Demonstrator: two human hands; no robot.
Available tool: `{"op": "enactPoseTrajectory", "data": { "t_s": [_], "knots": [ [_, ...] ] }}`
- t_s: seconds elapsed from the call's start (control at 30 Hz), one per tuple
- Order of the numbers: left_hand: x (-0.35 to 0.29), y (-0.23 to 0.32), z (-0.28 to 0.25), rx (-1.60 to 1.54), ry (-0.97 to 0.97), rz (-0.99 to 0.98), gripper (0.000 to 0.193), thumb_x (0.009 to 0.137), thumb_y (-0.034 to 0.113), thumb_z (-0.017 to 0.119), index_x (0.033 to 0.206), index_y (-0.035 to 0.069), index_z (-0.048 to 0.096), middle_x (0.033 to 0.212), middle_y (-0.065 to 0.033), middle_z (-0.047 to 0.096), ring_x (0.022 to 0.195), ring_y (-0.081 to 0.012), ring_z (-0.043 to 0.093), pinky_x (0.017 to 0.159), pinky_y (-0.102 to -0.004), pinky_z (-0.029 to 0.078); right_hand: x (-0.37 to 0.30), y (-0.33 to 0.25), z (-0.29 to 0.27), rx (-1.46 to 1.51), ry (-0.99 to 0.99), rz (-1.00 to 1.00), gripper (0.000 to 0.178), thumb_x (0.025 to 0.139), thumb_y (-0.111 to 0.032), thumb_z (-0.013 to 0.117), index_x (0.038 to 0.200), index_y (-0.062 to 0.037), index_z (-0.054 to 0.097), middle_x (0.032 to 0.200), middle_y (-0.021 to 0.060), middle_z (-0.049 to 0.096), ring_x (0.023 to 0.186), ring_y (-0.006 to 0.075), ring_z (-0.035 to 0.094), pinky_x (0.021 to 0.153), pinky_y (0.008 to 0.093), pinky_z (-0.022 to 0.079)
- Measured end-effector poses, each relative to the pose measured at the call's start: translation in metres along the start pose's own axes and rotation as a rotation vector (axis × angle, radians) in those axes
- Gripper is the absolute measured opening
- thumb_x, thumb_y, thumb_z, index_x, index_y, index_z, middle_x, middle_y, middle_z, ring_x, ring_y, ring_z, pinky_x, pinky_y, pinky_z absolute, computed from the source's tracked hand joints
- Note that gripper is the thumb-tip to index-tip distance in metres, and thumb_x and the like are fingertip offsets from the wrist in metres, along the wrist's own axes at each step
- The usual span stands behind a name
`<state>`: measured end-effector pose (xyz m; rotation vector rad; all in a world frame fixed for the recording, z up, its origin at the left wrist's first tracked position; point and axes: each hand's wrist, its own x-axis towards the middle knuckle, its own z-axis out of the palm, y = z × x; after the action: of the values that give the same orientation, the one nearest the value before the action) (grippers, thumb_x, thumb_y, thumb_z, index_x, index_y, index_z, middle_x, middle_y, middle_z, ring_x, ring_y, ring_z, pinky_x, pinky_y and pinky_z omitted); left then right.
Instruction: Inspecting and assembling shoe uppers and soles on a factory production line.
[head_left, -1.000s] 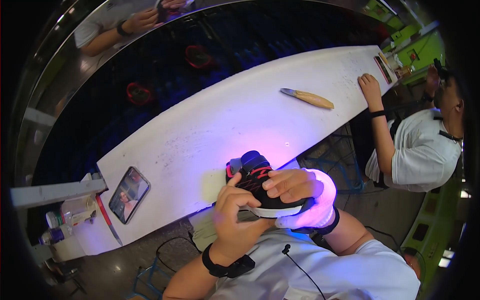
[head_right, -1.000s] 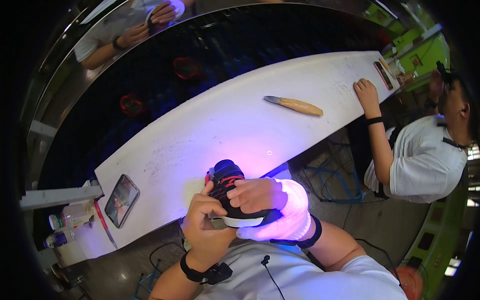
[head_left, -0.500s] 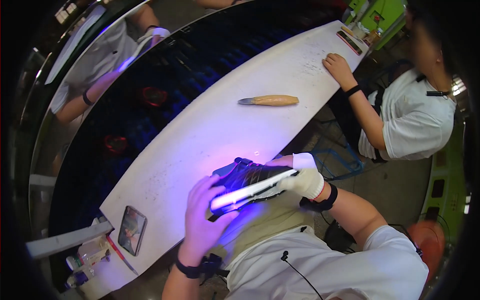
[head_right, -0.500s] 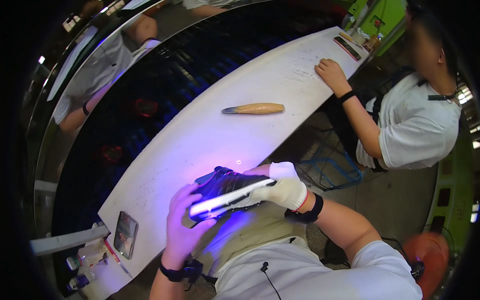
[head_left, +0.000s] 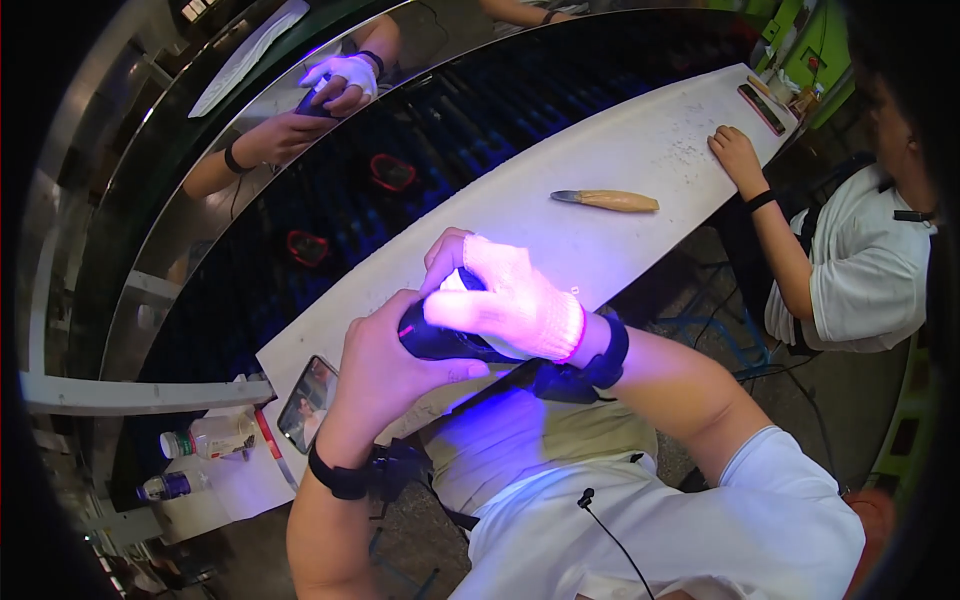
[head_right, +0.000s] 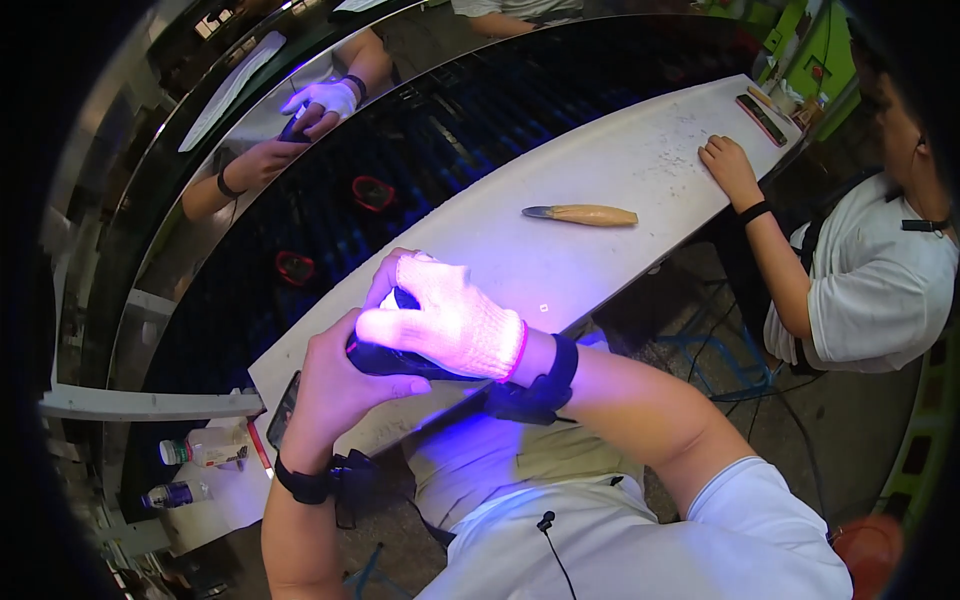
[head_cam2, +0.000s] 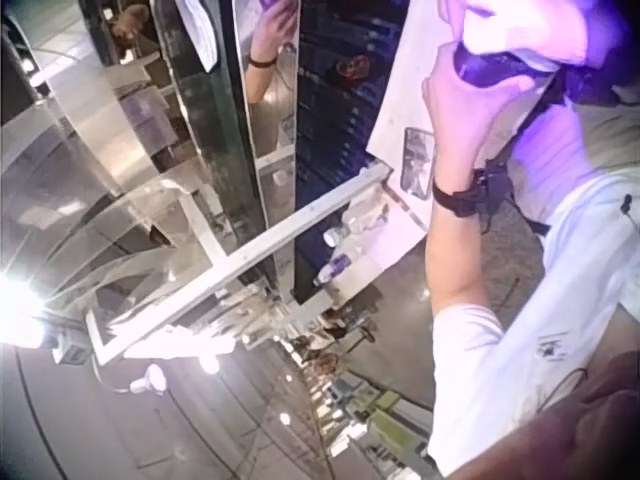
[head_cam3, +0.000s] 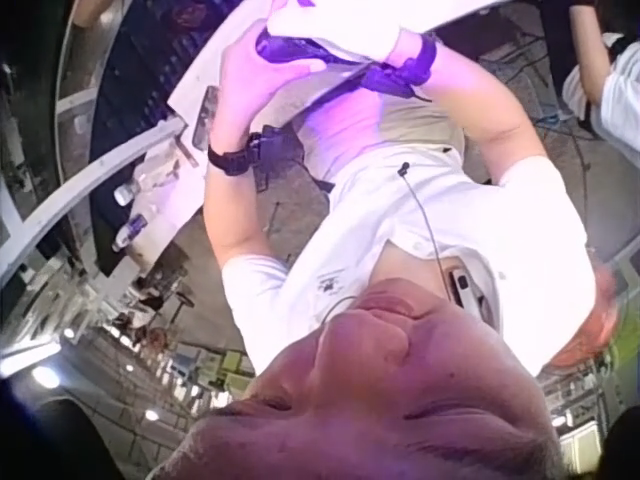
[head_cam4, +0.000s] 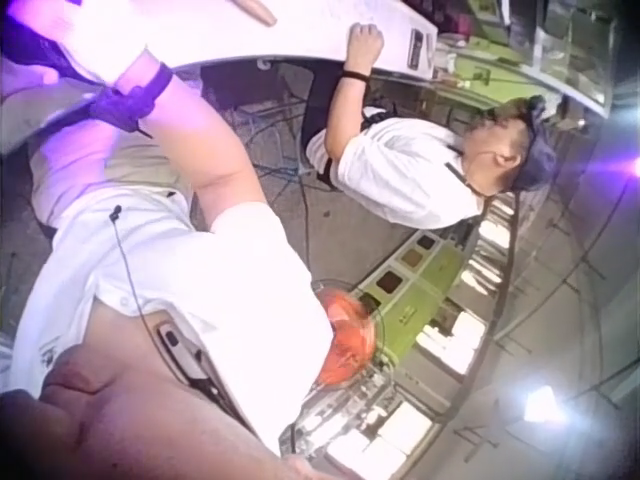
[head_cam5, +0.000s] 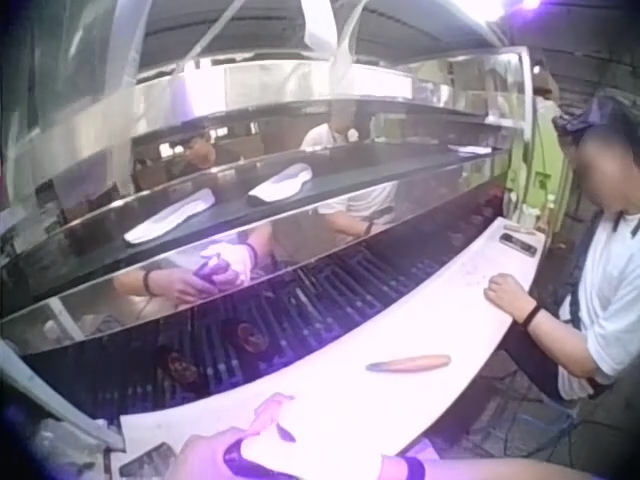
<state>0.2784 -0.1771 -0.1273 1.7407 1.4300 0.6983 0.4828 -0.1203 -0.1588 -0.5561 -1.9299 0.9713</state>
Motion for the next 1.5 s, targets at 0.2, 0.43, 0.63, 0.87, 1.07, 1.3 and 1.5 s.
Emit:
{"op": "enactPoseTrajectory", "data": {
  "t_s": [0.2, 0.43, 0.63, 0.87, 1.07, 1.3, 1.5],
  "knots": [
    [-0.001, -0.019, 0.004, -0.186, 0.024, -0.256, 0.063, 0.071, 0.015, 0.102, 0.121, -0.002, 0.069, 0.107, -0.0078, 0.079, 0.096, -0.0148, 0.075, 0.089, -0.0316, 0.06, 0.015, 0.028, 0.018, 1.129, 0.33, 0.497, 0.025, 0.104, -0.024, 0.055, 0.093, -0.0022, 0.062, 0.094, 0.0066, 0.057, 0.081, 0.016, 0.053, 0.082, 0.0311, 0.045],
    [0.027, 0.001, 0.005, -0.055, 0.081, -0.239, 0.06, 0.071, 0.036, 0.101, 0.106, -0.003, 0.072, 0.09, -0.0144, 0.08, 0.081, -0.0234, 0.081, 0.077, -0.0358, 0.063, 0.036, 0.032, 0.008, 0.665, -0.042, 0.389, 0.014, 0.106, -0.021, 0.061, 0.104, -0.0067, 0.059, 0.096, -0.0031, 0.051, 0.086, 0.0062, 0.047, 0.077, 0.0259, 0.044],
    [0.056, 0.034, 0.021, 0.376, -0.007, -0.104, 0.066, 0.074, 0.029, 0.1, 0.12, -0.007, 0.069, 0.094, -0.0146, 0.081, 0.075, -0.0189, 0.08, 0.065, -0.0314, 0.064, 0.019, 0.042, -0.029, 0.655, -0.019, 0.353, 0.02, 0.108, -0.025, 0.057, 0.105, -0.0054, 0.06, 0.1, -0.0007, 0.053, 0.091, 0.0084, 0.049, 0.084, 0.0269, 0.043],
    [0.012, 0.081, 0.06, 0.813, -0.039, 0.274, 0.081, 0.075, 0.064, 0.093, 0.113, -0.001, 0.061, 0.068, -0.0091, 0.068, 0.059, -0.0286, 0.073, 0.055, -0.0382, 0.058, -0.039, 0.018, -0.043, 0.441, 0.076, 0.089, 0.049, 0.112, -0.042, 0.047, 0.128, 0.0002, 0.066, 0.117, 0.0117, 0.067, 0.113, 0.0285, 0.065, 0.106, 0.0446, 0.048],
    [-0.008, 0.059, 0.057, 0.843, -0.087, 0.642, 0.067, 0.082, 0.056, 0.089, 0.107, -0.001, 0.065, 0.08, -0.0084, 0.065, 0.067, -0.0191, 0.071, 0.05, -0.032, 0.054, -0.084, -0.02, -0.052, 0.088, -0.163, 0.003, 0.062, 0.114, -0.049, 0.038, 0.148, -0.0013, 0.058, 0.146, 0.0154, 0.067, 0.152, 0.0357, 0.052, 0.13, 0.0522, 0.032],
    [-0.072, 0.016, 0.037, -0.511, -0.121, -0.018, 0.112, 0.068, 0.051, 0.101, 0.155, 0.006, 0.047, 0.173, -0.0285, 0.015, 0.159, -0.0454, 0.028, 0.127, -0.0562, 0.032, -0.11, -0.01, -0.019, -0.549, -0.028, 0.038, 0.119, 0.079, -0.069, 0.08, 0.16, 0.0086, 0.039, 0.159, 0.0315, 0.051, 0.141, 0.0487, 0.057, 0.121, 0.0564, 0.044],
    [-0.07, 0.014, 0.051, -1.008, 0.344, -0.372, 0.053, 0.087, 0.002, 0.085, 0.133, 0.004, 0.058, 0.165, -0.0214, 0.041, 0.146, -0.03, 0.05, 0.122, -0.0432, 0.043, -0.084, -0.001, -0.007, -0.378, 0.056, 0.095, 0.086, 0.09, -0.063, 0.076, 0.144, 0.0025, 0.062, 0.136, 0.0248, 0.07, 0.126, 0.046, 0.067, 0.109, 0.0517, 0.051]
  ]
}}
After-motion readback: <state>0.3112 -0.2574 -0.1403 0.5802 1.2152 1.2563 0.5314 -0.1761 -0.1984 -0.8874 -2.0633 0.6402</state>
